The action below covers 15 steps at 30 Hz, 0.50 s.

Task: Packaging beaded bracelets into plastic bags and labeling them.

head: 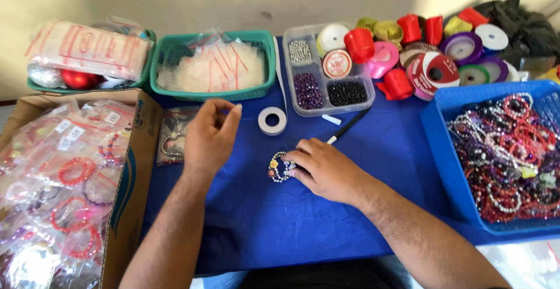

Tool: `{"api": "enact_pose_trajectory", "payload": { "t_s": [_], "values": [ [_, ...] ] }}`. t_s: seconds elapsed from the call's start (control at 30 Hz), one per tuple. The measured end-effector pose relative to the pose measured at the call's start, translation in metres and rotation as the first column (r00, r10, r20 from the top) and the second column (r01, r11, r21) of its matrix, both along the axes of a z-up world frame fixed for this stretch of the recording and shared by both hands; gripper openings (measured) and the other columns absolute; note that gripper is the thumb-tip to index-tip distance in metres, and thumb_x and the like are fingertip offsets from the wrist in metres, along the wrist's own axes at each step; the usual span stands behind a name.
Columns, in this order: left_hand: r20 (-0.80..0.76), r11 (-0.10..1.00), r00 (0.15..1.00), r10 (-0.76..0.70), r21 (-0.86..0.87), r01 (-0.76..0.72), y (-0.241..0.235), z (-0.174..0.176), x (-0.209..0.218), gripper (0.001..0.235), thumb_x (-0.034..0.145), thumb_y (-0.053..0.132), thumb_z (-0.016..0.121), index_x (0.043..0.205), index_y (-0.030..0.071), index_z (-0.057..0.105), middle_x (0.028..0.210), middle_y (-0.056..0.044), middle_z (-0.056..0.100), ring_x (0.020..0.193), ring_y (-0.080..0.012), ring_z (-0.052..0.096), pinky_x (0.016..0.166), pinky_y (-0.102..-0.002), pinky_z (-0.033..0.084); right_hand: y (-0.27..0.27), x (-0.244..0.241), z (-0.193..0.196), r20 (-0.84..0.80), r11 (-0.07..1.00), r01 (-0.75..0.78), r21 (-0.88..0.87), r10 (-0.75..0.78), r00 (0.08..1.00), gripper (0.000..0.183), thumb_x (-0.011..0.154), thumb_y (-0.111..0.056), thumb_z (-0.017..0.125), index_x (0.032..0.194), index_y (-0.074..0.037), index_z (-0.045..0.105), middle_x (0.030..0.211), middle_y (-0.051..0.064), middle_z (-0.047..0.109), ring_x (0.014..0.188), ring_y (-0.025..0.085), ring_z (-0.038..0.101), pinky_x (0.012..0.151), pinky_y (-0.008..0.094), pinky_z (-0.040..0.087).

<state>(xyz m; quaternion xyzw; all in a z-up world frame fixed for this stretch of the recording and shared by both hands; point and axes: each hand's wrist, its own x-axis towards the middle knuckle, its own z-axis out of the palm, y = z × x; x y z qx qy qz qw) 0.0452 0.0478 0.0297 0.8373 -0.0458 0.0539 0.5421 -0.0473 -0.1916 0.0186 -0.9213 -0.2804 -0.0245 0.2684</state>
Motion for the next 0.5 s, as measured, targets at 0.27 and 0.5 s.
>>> {"api": "enact_pose_trajectory", "payload": {
  "t_s": [0.27, 0.5],
  "values": [
    [0.260, 0.889, 0.965, 0.025, 0.436, -0.140, 0.027, 0.027, 0.076, 0.029, 0.090, 0.035, 0.076, 0.104, 0.010, 0.071, 0.093, -0.007, 0.073, 0.090, -0.0299, 0.067, 0.078, -0.044, 0.051, 0.005, -0.003, 0.012, -0.035, 0.998, 0.061, -0.033, -0.062, 0.997, 0.034, 0.093, -0.027, 0.068, 0.120, -0.008, 0.064, 0.103, 0.012, 0.062, 0.096, 0.031, 0.062, 0.082, 0.043, 0.053],
    [0.169, 0.727, 0.976, -0.139, 0.687, -0.015, 0.025, -0.003, 0.131, 0.063, 0.075, 0.051, 0.080, 0.126, 0.015, 0.069, 0.134, -0.014, 0.060, 0.126, -0.0366, 0.049, 0.105, -0.049, 0.038, 0.007, -0.002, 0.016, -0.071, 0.995, 0.075, -0.072, -0.080, 0.994, 0.039, 0.093, -0.029, 0.068, 0.123, -0.005, 0.061, 0.104, 0.012, 0.062, 0.097, 0.029, 0.063, 0.082, 0.042, 0.054]
  ]
}}
